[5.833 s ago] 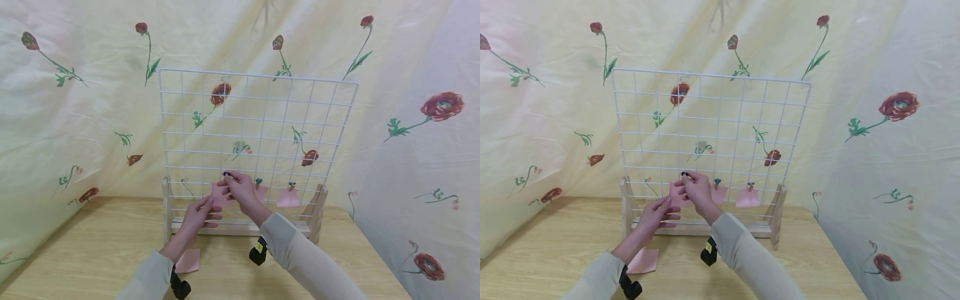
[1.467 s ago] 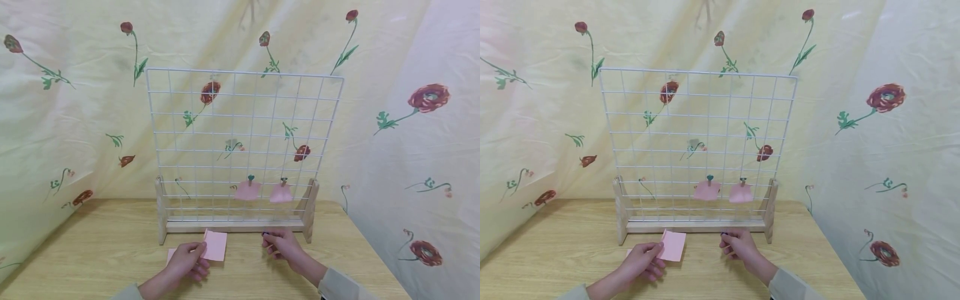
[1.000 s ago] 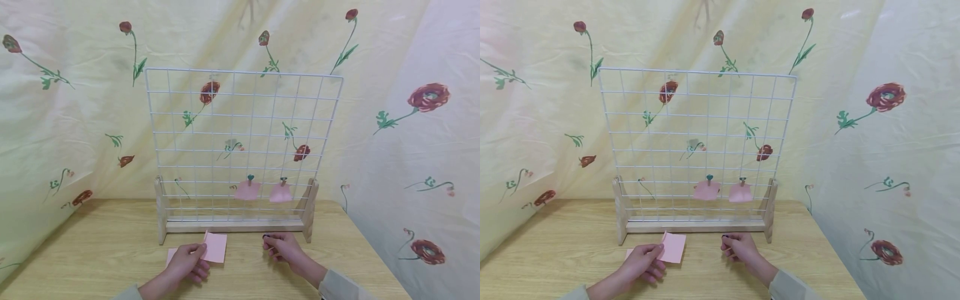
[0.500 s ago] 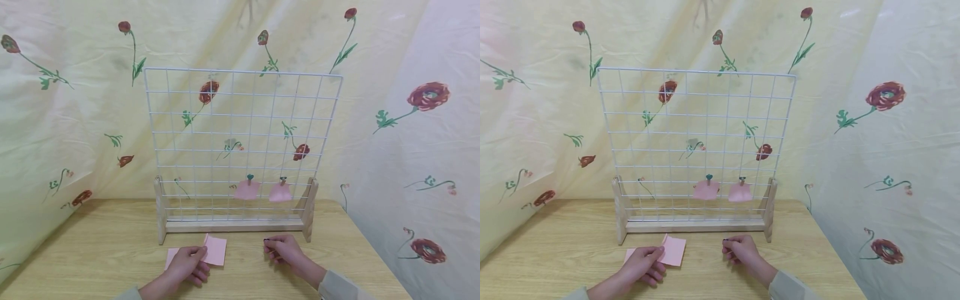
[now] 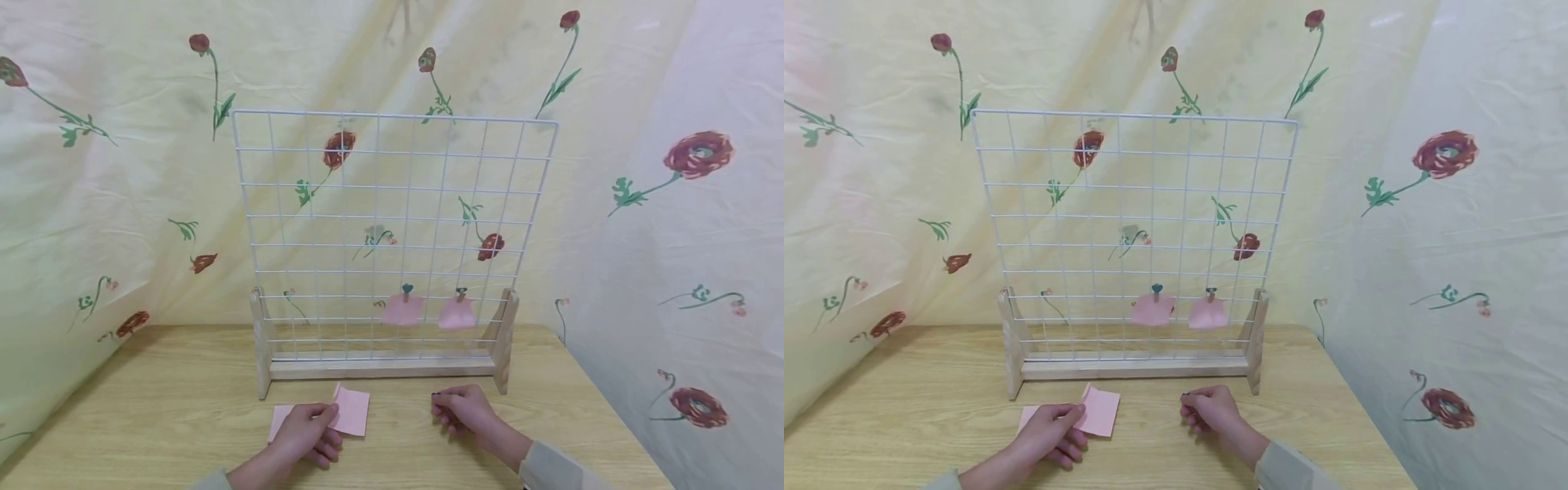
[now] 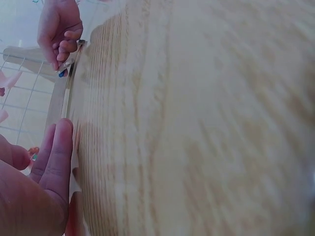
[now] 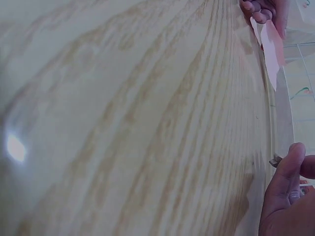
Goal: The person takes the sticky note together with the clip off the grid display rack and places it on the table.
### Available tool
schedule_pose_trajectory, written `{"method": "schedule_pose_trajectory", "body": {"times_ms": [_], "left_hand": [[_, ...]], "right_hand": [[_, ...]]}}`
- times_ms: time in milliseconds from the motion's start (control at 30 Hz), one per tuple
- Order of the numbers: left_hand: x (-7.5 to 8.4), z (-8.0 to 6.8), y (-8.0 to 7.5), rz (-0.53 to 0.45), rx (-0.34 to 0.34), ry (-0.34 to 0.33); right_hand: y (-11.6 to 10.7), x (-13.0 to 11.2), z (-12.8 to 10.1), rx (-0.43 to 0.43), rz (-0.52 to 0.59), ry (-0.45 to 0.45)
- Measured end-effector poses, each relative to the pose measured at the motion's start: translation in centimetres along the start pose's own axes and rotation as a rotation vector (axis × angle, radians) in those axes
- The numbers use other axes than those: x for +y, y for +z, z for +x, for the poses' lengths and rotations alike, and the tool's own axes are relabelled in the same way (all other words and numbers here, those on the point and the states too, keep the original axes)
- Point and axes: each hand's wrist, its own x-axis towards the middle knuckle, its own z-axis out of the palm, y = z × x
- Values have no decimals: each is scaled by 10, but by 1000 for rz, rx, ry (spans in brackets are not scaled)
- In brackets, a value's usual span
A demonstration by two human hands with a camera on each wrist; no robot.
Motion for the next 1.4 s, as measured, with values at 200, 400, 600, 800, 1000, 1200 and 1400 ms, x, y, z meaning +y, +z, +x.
{"method": "schedule_pose_trajectory", "body": {"times_ms": [200, 400, 600, 800, 1000, 1200, 1400], "left_hand": [[1, 0, 1, 4, -4, 1], [0, 1, 2, 19, -3, 9], [0, 1, 2, 23, 0, 6], [-1, 2, 2, 28, 1, 8], [1, 0, 3, 39, 8, 6], [3, -1, 4, 64, 10, 14], [4, -2, 5, 79, 1, 7]], "right_hand": [[-1, 1, 0, -17, 13, 6], [-1, 2, -2, -9, 2, 20], [0, 2, -2, 7, 9, 33], [1, 3, -2, 26, 6, 46], [2, 4, -1, 51, -4, 59], [3, 5, -1, 65, 8, 62], [3, 7, -1, 59, 21, 51]]}}
